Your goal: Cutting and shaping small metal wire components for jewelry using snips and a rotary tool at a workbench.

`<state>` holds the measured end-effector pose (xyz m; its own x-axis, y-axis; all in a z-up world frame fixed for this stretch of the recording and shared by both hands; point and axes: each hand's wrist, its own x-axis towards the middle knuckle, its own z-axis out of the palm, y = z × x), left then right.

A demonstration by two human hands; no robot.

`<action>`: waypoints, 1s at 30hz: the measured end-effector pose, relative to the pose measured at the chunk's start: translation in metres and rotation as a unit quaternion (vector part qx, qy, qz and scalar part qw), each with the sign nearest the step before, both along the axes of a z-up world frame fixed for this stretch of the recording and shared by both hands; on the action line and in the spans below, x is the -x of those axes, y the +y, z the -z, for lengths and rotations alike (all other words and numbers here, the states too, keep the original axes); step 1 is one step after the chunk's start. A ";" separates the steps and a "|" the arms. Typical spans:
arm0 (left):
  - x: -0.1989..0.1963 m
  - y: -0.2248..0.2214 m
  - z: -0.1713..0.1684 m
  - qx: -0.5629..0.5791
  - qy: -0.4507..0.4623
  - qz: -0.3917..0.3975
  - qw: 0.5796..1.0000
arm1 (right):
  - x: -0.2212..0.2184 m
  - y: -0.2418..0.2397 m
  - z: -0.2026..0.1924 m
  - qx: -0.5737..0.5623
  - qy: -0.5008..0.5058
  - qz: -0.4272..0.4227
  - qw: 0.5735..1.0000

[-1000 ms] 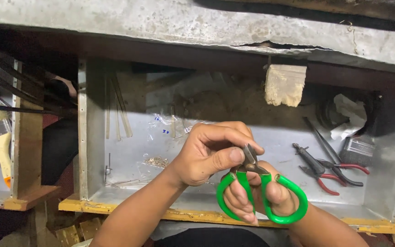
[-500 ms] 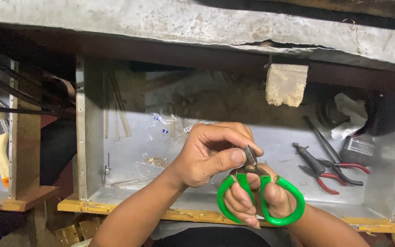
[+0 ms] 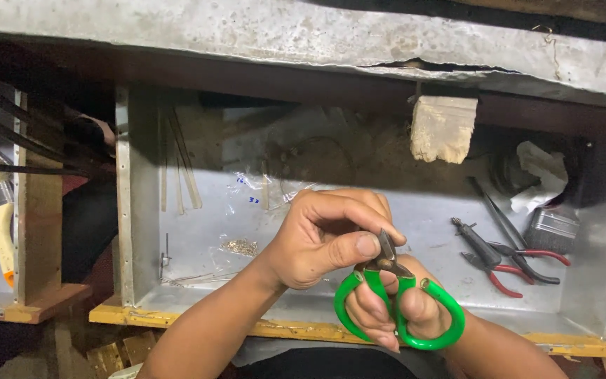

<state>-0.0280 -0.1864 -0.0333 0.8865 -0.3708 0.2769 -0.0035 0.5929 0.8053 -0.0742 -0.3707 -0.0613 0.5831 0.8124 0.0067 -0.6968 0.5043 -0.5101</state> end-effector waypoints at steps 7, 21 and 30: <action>0.000 0.001 0.000 -0.019 -0.016 -0.007 1.000 | -0.011 0.007 -0.018 0.019 -0.078 0.014 0.997; 0.001 0.001 0.001 -0.010 -0.006 -0.006 1.000 | -0.003 0.006 -0.013 0.027 -0.072 0.037 0.996; 0.000 0.001 0.000 -0.005 -0.012 -0.008 1.000 | -0.004 0.004 -0.014 0.059 -0.071 0.056 0.994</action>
<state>-0.0283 -0.1858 -0.0336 0.8856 -0.3588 0.2950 -0.0329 0.5850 0.8104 -0.0701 -0.3663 -0.0475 0.6693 0.7430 0.0026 -0.5575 0.5045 -0.6593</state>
